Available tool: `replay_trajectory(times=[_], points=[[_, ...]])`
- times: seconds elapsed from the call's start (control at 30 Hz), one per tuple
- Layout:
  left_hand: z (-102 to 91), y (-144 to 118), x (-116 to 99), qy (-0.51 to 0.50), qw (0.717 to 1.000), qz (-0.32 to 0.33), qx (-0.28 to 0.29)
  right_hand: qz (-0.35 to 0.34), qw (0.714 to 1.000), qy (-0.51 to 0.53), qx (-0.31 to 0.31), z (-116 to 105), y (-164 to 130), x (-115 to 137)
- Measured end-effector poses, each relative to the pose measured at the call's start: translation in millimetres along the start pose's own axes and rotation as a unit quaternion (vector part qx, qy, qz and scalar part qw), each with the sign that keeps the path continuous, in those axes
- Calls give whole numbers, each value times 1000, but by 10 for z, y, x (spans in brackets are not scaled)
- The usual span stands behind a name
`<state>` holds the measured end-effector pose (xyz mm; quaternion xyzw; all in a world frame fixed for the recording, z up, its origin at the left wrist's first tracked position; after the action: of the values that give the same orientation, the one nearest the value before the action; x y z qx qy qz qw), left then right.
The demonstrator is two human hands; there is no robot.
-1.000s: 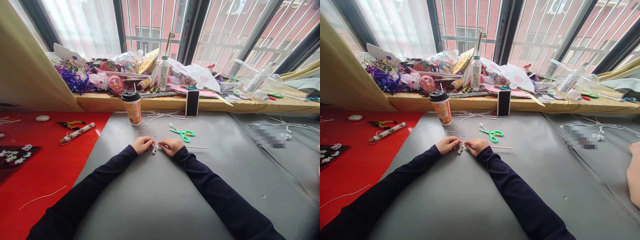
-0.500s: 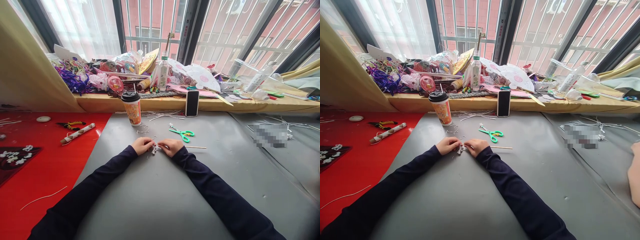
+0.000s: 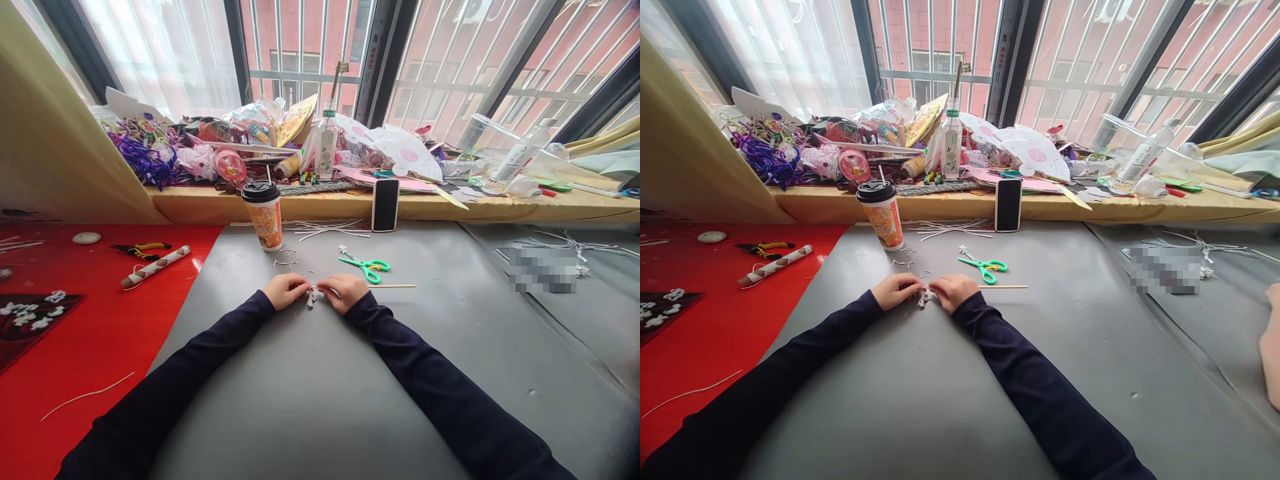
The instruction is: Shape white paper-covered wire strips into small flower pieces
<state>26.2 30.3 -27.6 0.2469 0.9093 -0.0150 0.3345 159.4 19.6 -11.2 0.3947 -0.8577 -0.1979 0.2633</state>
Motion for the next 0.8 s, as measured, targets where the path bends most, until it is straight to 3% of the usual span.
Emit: replay_trajectory(times=[0.4,0.8], points=[[-49,2,-22,23,999,33,-24,-92,991,-89,-23,-40,20,123],[-88,-39,-137,74,993,82,-44,-54,997,-60,-1,-43,30,109]])
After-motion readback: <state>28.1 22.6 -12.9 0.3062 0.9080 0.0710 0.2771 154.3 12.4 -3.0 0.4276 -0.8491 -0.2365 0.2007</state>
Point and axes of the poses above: each hand's wrist, its own y-axis towards the middle knuckle, its own z-axis out of the palm, x = y × z, the point moved 6 cm from there along y, towards the middle knuckle, and after that the axes turned 10 degrees about y, right-handed, at the moved point
